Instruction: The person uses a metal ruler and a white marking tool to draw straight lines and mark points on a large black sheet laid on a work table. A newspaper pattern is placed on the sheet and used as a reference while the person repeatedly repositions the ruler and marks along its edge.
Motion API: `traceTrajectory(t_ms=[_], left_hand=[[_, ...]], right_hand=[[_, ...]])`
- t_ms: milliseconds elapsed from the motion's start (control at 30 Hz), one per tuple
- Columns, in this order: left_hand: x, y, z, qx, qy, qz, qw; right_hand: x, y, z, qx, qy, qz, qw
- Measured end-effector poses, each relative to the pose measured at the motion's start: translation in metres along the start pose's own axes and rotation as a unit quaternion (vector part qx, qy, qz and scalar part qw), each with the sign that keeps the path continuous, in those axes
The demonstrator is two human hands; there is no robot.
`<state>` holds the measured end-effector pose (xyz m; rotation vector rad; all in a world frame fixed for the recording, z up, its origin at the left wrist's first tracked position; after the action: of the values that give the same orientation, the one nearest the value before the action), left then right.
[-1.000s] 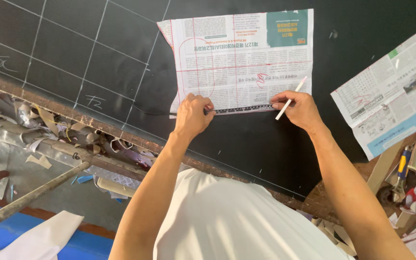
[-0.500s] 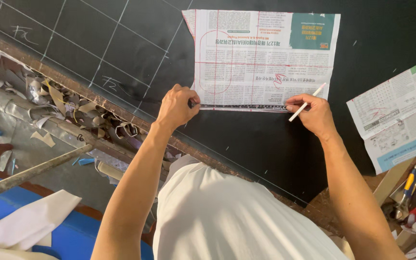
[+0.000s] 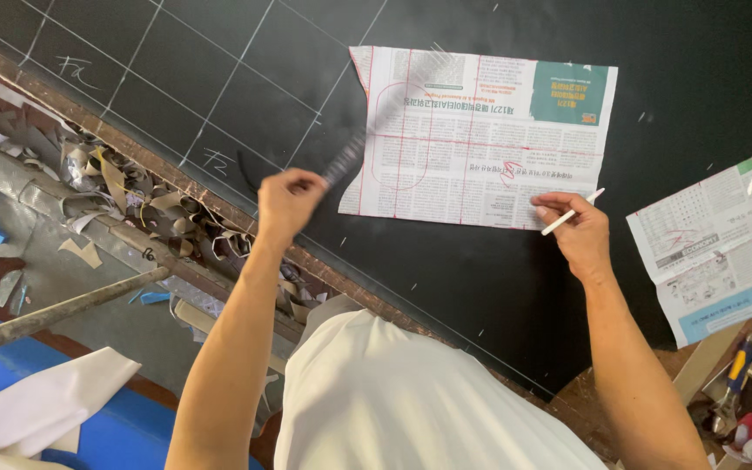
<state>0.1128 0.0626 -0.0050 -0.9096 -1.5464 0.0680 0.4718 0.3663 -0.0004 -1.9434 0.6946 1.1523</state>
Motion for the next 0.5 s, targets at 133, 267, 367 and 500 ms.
traceTrajectory(t_ms=[133, 267, 367, 500], left_hand=[[-0.004, -0.012, 0.043, 0.131, -0.089, -0.036, 0.987], [-0.001, -0.004, 0.067, 0.141, -0.145, 0.042, 0.978], [0.002, 0.001, 0.074, 0.146, -0.147, 0.079, 0.975], [0.006, 0.003, 0.077, 0.148, -0.139, 0.114, 0.973]], right_hand=[[0.001, 0.006, 0.001, -0.003, -0.011, -0.002, 1.000], [-0.001, 0.007, 0.001, -0.005, -0.016, -0.024, 1.000], [-0.001, 0.006, 0.001, -0.009, -0.022, -0.012, 1.000], [-0.005, -0.001, 0.000, 0.061, -0.041, -0.057, 0.996]])
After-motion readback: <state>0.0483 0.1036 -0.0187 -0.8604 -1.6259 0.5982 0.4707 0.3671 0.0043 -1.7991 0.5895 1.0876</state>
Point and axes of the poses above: each hand's wrist, its own z-axis towards the middle knuckle, its own y-axis out of the palm, x = y × z, the point moved 4 cm from there along z, towards the middle knuckle, and after that the axes turned 6 degrees about x, right-handed, at the moved point
